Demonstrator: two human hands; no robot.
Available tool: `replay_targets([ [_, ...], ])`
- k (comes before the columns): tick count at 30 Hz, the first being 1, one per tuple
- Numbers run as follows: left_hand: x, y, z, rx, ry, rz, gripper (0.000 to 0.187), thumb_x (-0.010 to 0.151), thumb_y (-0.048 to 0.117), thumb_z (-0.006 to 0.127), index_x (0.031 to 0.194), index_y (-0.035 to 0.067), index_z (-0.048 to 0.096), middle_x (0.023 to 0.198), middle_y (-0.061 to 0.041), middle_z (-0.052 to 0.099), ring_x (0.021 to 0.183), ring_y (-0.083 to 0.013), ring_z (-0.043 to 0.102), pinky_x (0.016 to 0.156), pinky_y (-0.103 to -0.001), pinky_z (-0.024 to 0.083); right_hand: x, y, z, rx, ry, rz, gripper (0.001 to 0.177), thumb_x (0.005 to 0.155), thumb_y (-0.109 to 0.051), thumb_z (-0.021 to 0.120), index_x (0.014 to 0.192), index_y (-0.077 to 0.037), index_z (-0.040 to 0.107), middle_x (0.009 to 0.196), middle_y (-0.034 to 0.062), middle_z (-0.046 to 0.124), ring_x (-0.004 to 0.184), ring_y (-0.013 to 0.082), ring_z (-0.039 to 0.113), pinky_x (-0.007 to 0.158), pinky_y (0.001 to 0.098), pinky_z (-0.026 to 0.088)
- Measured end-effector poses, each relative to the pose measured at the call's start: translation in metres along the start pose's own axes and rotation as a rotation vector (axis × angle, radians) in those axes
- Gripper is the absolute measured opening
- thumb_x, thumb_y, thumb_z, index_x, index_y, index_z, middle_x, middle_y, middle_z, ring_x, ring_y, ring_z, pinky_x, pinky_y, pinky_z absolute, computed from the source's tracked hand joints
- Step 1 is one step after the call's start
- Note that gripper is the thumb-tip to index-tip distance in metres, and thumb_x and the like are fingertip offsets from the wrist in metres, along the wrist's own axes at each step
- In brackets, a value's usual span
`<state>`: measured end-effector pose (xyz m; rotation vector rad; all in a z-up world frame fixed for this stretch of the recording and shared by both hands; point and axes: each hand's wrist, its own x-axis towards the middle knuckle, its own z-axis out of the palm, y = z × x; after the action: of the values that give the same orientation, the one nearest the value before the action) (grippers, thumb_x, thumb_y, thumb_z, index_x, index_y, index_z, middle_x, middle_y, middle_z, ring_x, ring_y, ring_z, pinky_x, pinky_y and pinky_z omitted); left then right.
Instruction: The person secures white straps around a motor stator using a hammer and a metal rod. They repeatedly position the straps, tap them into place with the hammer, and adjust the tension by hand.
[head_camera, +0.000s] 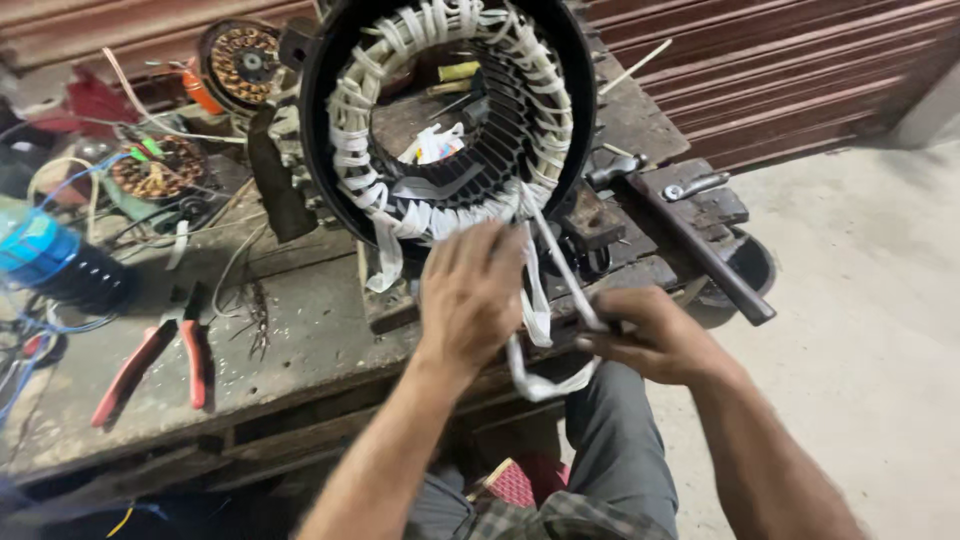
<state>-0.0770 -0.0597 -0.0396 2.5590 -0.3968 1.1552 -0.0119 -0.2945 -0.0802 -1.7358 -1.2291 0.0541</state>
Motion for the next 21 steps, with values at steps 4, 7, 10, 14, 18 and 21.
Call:
replay_targets([
  [4,0.039,-0.020,0.011,0.130,0.047,0.534,0.033,0.078,0.002,0.059,0.107,0.014,0.069,0.116,-0.008,0.070,0.116,-0.0281,0.065,0.100,-0.041,0.050,-0.029,0.007,-0.011,0.337,0.041,-0.055,0.018,0.095,-0.019,0.072,0.086,-0.003,0.072,0.077,0.0036,0.065,0.064,0.0140,0.057,0.054,0.0309,0.044],
  [7,0.069,-0.040,-0.008,-0.153,-0.565,0.386,0.033,0.075,-0.001,0.060,0.104,0.009,0.071,0.098,-0.006,0.069,0.104,-0.0272,0.066,0.097,-0.042,0.053,-0.041,0.011,-0.032,0.188,0.117,-0.095,0.020,0.099,-0.023,0.067,0.094,-0.005,0.071,0.087,0.0051,0.070,0.074,0.0159,0.066,0.063,0.0288,0.056],
  [10,0.073,-0.070,-0.047,-0.270,-0.769,-0.054,0.014,0.090,0.007,0.059,0.097,0.011,0.070,0.093,-0.002,0.068,0.094,-0.0192,0.065,0.089,-0.034,0.058,-0.030,0.031,-0.049,-0.429,0.355,0.132,0.023,0.102,-0.027,0.066,0.101,-0.005,0.072,0.094,0.0098,0.070,0.083,0.0221,0.068,0.071,0.0347,0.058],
  [14,0.079,-0.103,-0.084,0.063,-0.747,0.268,0.019,0.101,0.016,0.057,0.084,0.011,0.067,0.081,-0.004,0.067,0.082,-0.0184,0.065,0.087,-0.037,0.055,-0.012,0.069,-0.054,-1.154,0.357,0.589,0.043,0.087,-0.043,0.073,0.110,-0.007,0.075,0.104,0.0211,0.066,0.094,0.0368,0.063,0.072,0.0457,0.056],
  [18,0.093,-0.115,-0.087,0.286,-0.571,0.705,0.016,0.095,0.019,0.062,0.081,0.012,0.067,0.089,-0.007,0.072,0.088,-0.0191,0.069,0.091,-0.039,0.054,0.013,0.101,-0.064,-1.017,0.085,0.866,0.058,0.092,-0.044,0.070,0.132,-0.004,0.060,0.115,0.0217,0.064,0.102,0.0350,0.064,0.082,0.0463,0.057],
  [21,0.090,-0.117,-0.085,0.323,-0.665,0.609,0.024,0.101,0.024,0.061,0.083,0.012,0.069,0.087,-0.008,0.073,0.082,-0.0185,0.069,0.084,-0.037,0.053,0.012,0.105,-0.079,-0.809,-0.022,1.041,0.048,0.094,-0.041,0.070,0.130,-0.009,0.063,0.114,0.0158,0.070,0.104,0.0309,0.070,0.089,0.0446,0.058],
])
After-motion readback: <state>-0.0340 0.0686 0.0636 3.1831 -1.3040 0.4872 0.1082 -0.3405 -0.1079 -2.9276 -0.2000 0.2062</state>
